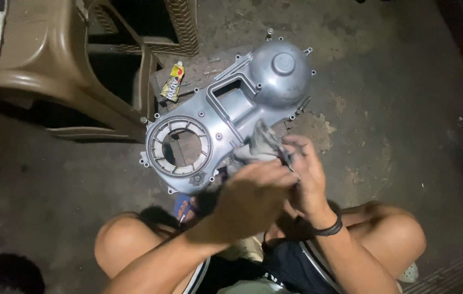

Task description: Wiping and inspecting a motorcycle engine casing using a cloth

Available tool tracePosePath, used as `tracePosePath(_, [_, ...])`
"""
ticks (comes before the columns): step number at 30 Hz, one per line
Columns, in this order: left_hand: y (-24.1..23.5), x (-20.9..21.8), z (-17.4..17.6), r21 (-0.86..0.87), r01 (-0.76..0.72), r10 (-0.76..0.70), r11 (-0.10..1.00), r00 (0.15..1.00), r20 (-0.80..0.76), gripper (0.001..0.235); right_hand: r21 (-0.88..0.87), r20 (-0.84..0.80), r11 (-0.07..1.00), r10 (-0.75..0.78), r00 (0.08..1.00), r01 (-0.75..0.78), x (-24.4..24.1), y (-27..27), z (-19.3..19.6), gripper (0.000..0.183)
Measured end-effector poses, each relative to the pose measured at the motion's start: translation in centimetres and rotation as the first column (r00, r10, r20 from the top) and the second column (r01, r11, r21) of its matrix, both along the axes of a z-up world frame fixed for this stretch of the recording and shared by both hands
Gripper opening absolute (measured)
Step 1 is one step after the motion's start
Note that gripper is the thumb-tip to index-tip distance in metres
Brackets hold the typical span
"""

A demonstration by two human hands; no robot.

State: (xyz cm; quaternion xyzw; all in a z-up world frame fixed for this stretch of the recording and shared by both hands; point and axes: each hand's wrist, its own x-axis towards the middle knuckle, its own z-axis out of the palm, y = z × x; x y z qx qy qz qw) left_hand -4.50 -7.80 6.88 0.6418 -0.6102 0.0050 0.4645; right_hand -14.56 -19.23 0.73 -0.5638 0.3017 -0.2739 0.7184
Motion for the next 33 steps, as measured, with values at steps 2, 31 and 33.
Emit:
tracePosePath(2, [-0.3,-2.2,-4.9,-0.049,-0.108,0.112,0.993,0.99,0.089,0.025,0.026,-0.016,0.999,0.023,1.0,-0.022,0.4,0.1,0.9,0.048])
tracePosePath(31, [0.8,1.7,-2.8,-0.088,-0.421,0.268,0.903,0.71,-0.651,0.009,-0.379,-0.203,0.896,0.164,0.965,-0.232,-0.6,-1.7,-1.5,0.043])
tracePosePath(33, [1.0,1.9,-3.0,-0.072,-0.405,0.27,0.912,0.721,-0.639,0.012,-0.51,-0.193,0.819,0.187,0.963,-0.261,-0.5,-1.6,-1.4,0.017])
